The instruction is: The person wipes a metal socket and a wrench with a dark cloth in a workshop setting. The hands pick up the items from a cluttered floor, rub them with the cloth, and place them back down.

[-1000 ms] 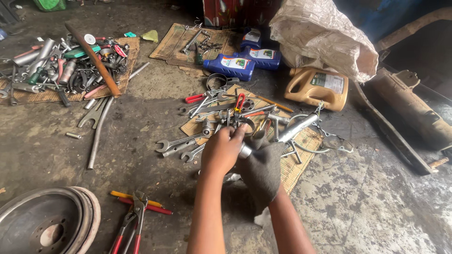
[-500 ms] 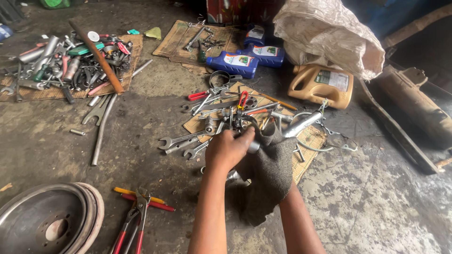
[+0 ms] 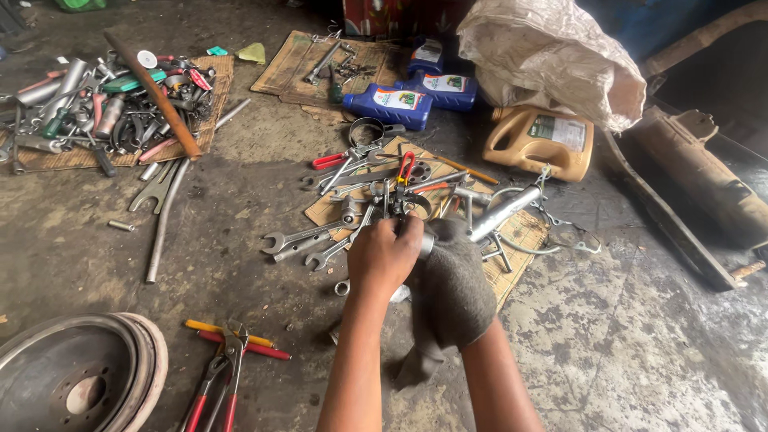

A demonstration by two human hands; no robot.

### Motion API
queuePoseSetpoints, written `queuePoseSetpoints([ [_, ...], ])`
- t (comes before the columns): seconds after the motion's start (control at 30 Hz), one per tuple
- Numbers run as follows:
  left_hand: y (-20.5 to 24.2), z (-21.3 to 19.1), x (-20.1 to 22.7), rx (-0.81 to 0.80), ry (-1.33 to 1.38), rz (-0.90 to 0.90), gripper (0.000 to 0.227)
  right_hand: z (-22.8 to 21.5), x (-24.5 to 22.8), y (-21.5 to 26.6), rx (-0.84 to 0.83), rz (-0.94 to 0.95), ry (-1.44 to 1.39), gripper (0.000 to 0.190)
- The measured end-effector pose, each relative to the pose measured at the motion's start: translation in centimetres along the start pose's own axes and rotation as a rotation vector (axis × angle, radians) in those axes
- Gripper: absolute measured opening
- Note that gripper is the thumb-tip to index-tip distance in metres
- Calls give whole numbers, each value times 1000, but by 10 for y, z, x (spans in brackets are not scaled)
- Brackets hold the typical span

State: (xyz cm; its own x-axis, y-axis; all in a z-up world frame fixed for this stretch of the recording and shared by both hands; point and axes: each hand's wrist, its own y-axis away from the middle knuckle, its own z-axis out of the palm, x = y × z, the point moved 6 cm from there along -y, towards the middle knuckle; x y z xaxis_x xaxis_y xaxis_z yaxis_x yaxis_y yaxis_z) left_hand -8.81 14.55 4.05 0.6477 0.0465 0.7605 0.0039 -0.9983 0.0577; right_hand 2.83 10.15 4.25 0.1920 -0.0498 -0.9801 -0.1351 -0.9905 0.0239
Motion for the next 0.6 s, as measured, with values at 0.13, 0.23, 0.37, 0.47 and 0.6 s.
queuePoseSetpoints([
  [0.13,-2,1,-10,19,-76,-122,78,2,-4,2,-18,19,-582,41],
  [0.23,5,0,-4,31,-23,-52,74,-7,19,-9,58,38,-413,32],
  [0.37,21,-10,18,68,189,194,47,-2,73,-36,32,29,-927,20],
  [0.47,25,-14,28,163,247,311,38,17,91,-37,-85,119,-1224,25],
  [0.6,23,-8,26,197,199,282,37,26,71,-36,-105,235,-1013,35],
])
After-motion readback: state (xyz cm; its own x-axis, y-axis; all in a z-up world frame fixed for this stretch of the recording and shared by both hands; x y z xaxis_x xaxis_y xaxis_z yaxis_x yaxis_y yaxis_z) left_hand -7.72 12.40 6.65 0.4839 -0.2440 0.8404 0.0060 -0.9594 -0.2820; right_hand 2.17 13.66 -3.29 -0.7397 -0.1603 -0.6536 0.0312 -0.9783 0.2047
